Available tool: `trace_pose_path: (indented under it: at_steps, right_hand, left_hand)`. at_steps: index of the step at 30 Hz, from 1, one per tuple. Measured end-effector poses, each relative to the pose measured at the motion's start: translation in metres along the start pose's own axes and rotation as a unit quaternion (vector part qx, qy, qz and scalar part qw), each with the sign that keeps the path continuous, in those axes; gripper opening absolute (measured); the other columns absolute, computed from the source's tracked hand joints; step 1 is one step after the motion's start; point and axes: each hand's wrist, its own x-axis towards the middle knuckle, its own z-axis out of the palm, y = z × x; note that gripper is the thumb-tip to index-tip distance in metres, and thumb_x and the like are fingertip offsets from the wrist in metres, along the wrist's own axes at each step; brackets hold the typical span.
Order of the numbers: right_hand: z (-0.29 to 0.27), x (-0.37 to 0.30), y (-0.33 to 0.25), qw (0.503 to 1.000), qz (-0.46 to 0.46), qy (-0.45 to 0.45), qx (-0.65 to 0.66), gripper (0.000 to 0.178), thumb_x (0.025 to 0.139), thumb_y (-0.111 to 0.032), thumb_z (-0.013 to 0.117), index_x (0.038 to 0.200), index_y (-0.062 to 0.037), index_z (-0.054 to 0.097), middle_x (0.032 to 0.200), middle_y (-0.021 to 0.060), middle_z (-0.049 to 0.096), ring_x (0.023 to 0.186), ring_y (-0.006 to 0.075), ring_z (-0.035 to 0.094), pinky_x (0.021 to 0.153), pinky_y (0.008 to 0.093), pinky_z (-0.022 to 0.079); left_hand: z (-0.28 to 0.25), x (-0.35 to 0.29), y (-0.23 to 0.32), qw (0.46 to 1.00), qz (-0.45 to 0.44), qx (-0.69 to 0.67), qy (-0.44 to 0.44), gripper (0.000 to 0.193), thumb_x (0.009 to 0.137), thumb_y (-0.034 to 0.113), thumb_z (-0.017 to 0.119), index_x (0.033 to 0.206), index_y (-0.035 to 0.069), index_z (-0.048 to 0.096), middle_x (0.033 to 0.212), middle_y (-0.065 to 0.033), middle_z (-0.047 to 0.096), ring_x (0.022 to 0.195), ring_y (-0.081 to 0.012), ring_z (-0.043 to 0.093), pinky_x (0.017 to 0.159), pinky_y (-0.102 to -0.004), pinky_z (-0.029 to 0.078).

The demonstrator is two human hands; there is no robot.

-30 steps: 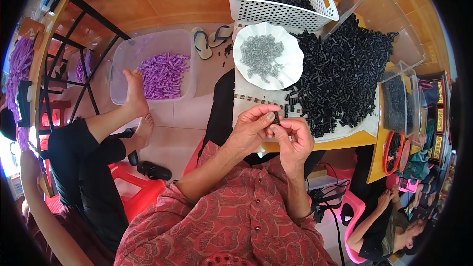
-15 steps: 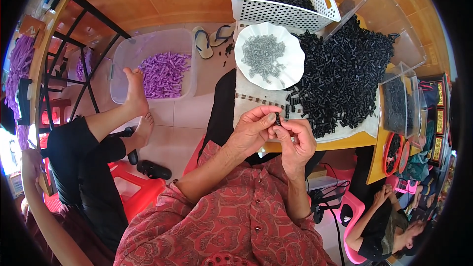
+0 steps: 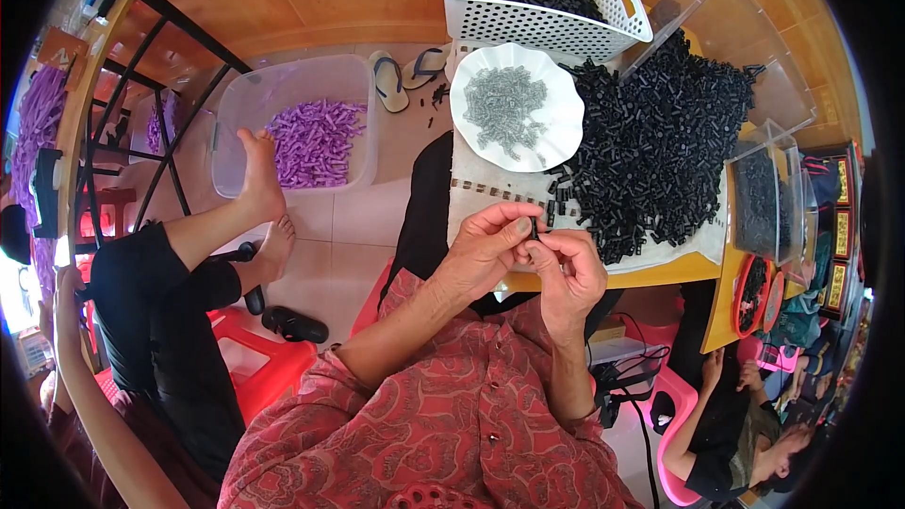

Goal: The person assembles plastic cord locks by taking components from the table and fitting the pieces together by hand.

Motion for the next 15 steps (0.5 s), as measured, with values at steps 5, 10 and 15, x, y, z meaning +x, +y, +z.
trace_pose_path:
  at_steps: [5,10,15]
  right_hand:
    - [-0.0017,-0.0005,0.0008,1.0,0.011,-0.011,0.002,0.013,0.082,0.006,0.071,0.092,0.0032,0.063,0.09,0.0096,0.062,0.072,0.0113,0.064,0.062,0.0218,0.053]
    - [-0.0003,-0.0013,-0.0015,0.997,0.039,-0.009,0.06,0.012,0.082,0.008,0.069,0.092,0.0043,0.063,0.091,0.0099,0.062,0.073,0.0121,0.064,0.063,0.0227,0.053]
    - [-0.0004,-0.0025,-0.0038,0.99,0.075,-0.007,0.118,0.011,0.083,0.01,0.067,0.093,0.0057,0.062,0.093,0.0109,0.061,0.075,0.0139,0.065,0.066,0.0243,0.055]
  left_hand:
    - [0.0003,-0.0001,-0.0018,0.999,0.0,0.004,0.032,0.022,0.095,0.008,0.059,0.116,0.001,0.062,0.1,-0.0079,0.065,0.078,-0.0108,0.059,0.067,-0.0233,0.048]
    - [-0.001,-0.0001,-0.0047,0.998,-0.024,-0.055,0.032,0.022,0.094,0.01,0.06,0.115,0.001,0.062,0.098,-0.0076,0.065,0.078,-0.0113,0.059,0.067,-0.0236,0.049]
    - [0.001,-0.0011,-0.0041,0.996,-0.03,-0.083,0.029,0.023,0.094,0.01,0.06,0.115,0.002,0.062,0.098,-0.0077,0.065,0.078,-0.0115,0.059,0.068,-0.024,0.05]
